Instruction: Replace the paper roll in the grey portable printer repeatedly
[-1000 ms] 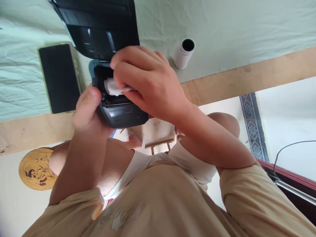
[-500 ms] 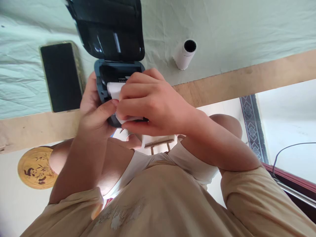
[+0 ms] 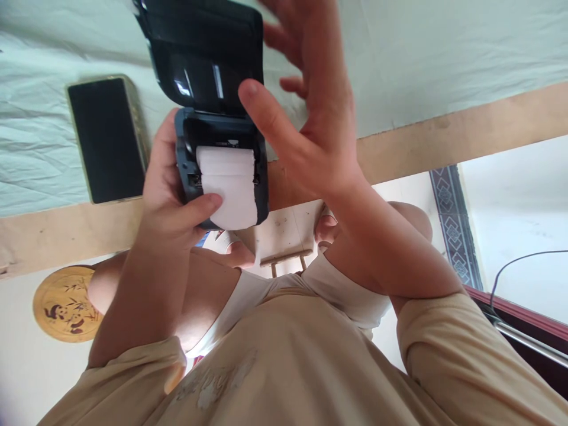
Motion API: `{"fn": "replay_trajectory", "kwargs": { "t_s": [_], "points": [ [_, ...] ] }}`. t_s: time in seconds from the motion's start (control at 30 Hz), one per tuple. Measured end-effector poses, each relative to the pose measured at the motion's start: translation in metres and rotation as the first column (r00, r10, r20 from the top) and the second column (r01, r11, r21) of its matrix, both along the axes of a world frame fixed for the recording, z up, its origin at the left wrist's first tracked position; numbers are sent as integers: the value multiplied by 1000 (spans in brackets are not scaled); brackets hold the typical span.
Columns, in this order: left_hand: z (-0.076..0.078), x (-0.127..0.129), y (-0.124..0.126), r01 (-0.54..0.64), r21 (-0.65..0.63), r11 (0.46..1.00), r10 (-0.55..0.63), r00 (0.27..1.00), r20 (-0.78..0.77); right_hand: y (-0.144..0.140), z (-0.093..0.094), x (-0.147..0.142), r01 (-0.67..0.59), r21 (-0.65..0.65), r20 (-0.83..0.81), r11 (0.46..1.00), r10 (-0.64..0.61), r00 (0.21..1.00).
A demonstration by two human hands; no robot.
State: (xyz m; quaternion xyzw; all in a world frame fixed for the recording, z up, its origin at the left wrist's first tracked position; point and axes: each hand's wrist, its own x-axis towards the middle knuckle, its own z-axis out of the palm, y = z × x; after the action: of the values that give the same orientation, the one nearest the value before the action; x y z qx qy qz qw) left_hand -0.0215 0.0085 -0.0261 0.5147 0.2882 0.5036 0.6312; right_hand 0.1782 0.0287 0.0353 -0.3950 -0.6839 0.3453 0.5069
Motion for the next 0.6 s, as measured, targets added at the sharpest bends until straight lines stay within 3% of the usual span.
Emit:
{"fn": "replay_trajectory", "kwargs": {
  "t_s": [0.1,0.2,0.3,0.6],
  "points": [
    [5,1,-3,0,-12,1000,0,1000,-15,1,-2,-2,9,176,-12,984,-7,1000],
    [10,4,-6,-50,-32,998,50,999,-12,0,-2,-3,-99,300,172,949,48,984],
    [14,7,-8,-57,-45,997,59,997,48,0,-4,-2,-181,320,295,930,83,952],
    [16,8,-6,-15,-45,999,18,997,78,-3,-6,0,-222,271,395,937,102,913]
  ]
}}
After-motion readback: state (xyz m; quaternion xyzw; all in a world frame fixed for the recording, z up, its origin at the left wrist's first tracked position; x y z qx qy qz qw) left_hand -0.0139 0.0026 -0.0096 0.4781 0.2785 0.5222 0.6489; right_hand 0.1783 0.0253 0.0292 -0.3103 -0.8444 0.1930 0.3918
